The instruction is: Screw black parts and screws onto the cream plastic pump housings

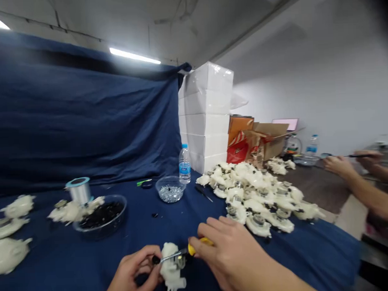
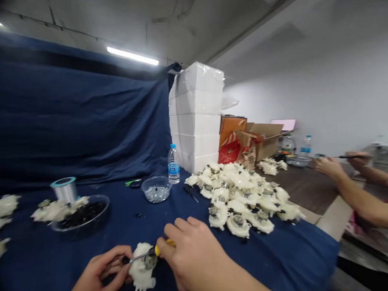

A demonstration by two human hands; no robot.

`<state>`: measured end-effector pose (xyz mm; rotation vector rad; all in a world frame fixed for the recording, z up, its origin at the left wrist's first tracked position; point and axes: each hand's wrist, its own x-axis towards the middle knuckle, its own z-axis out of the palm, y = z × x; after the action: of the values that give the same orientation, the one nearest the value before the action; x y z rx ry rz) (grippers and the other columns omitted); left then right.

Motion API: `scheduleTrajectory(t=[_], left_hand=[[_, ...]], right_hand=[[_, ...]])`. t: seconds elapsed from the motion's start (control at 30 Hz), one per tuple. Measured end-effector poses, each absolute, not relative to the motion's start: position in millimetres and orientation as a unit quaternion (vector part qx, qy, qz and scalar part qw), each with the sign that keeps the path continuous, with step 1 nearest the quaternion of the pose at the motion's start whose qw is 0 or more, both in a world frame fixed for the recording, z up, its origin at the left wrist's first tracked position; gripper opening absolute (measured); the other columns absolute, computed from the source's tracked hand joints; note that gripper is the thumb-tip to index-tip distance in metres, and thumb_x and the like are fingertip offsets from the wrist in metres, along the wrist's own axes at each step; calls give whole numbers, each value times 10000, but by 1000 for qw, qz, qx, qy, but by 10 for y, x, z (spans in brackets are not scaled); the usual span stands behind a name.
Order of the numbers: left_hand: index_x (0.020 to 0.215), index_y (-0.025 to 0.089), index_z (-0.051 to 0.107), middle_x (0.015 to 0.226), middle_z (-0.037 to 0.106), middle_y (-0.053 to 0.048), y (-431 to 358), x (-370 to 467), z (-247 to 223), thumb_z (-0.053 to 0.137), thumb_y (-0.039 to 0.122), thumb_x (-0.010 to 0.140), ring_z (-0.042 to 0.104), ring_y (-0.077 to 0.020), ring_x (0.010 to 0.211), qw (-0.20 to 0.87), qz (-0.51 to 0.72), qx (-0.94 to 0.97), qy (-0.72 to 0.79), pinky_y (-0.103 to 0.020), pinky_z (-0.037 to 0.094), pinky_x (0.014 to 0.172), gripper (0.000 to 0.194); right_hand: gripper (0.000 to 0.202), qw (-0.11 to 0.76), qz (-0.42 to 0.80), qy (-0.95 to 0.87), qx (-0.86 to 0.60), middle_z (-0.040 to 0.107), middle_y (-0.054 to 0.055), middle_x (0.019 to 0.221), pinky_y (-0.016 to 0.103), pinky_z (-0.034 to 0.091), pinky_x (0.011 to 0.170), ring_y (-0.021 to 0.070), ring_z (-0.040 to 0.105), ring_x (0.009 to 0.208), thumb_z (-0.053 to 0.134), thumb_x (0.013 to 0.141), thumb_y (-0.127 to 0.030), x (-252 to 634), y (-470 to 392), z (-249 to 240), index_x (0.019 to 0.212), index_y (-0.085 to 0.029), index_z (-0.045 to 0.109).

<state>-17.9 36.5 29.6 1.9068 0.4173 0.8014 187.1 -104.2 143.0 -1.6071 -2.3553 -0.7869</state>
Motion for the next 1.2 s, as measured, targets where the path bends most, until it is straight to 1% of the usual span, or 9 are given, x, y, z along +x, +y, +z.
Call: scheduleTrajectory(t=[0.13,0.27,0.43,0.63,0.77,0.93,1.0,1.1,1.2], left_hand=[[914,193,615,738,695,-38,370,-165,318,627,434,917,721,-185,655,480,325,795,178,-254,603,670,241],[946,174,607,746,690,-43,350,-170,372,612,383,925,722,-178,658,476,323,799,176,-247,597,665,210],[951,177,612,737,683,-28,352,-182,371,617,353,921,726,-172,658,475,328,798,173,-243,605,671,179],[958,183,622,727,681,-13,362,-183,359,628,343,913,724,-165,650,474,337,796,170,-230,603,656,166],[964,177,629,721,671,-10,361,-192,361,618,319,917,715,-154,648,473,340,795,169,-223,596,653,151],[973,163,637,718,685,-22,360,-198,381,601,301,927,719,-167,661,479,333,795,168,-247,604,675,149],[976,162,638,719,688,-24,359,-195,390,599,300,928,723,-169,661,481,334,793,168,-248,608,671,152],[967,161,639,703,685,-18,359,-197,400,607,288,919,728,-169,655,484,336,791,164,-242,610,661,139],[971,153,641,702,687,-19,364,-208,393,605,270,918,731,-169,658,487,336,790,161,-242,613,667,133]], right_hand=[[208,65,-274,-802,-526,631,14,811,362,290,589,205,514,714,624,823,-106,1786,-1035,1514,1007,-195,662],[203,30,-267,-803,-532,637,23,867,358,313,594,220,541,757,626,854,-125,1741,-1021,1546,1047,-186,640],[135,-7,-257,-810,-527,632,27,854,339,299,560,204,543,706,611,845,-70,1712,-998,1623,916,-184,617],[77,-23,-260,-814,-519,625,25,830,344,266,553,206,538,718,617,900,-114,1690,-989,1689,912,-190,620],[170,-31,-238,-820,-519,608,12,836,334,193,499,180,511,640,656,823,-64,1717,-1014,1684,897,-192,573],[103,-21,-239,-817,-525,594,10,798,331,200,531,180,504,636,576,955,-167,1747,-997,1661,858,-200,574],[73,-20,-234,-816,-528,595,9,810,335,194,528,182,510,632,589,959,-200,1747,-994,1655,887,-201,573],[47,-22,-222,-821,-526,597,9,841,338,186,513,178,514,625,584,951,-165,1748,-997,1640,931,-200,560],[105,-13,-220,-823,-524,586,3,810,330,205,528,169,496,616,544,978,-168,1762,-1002,1612,879,-202,556]])
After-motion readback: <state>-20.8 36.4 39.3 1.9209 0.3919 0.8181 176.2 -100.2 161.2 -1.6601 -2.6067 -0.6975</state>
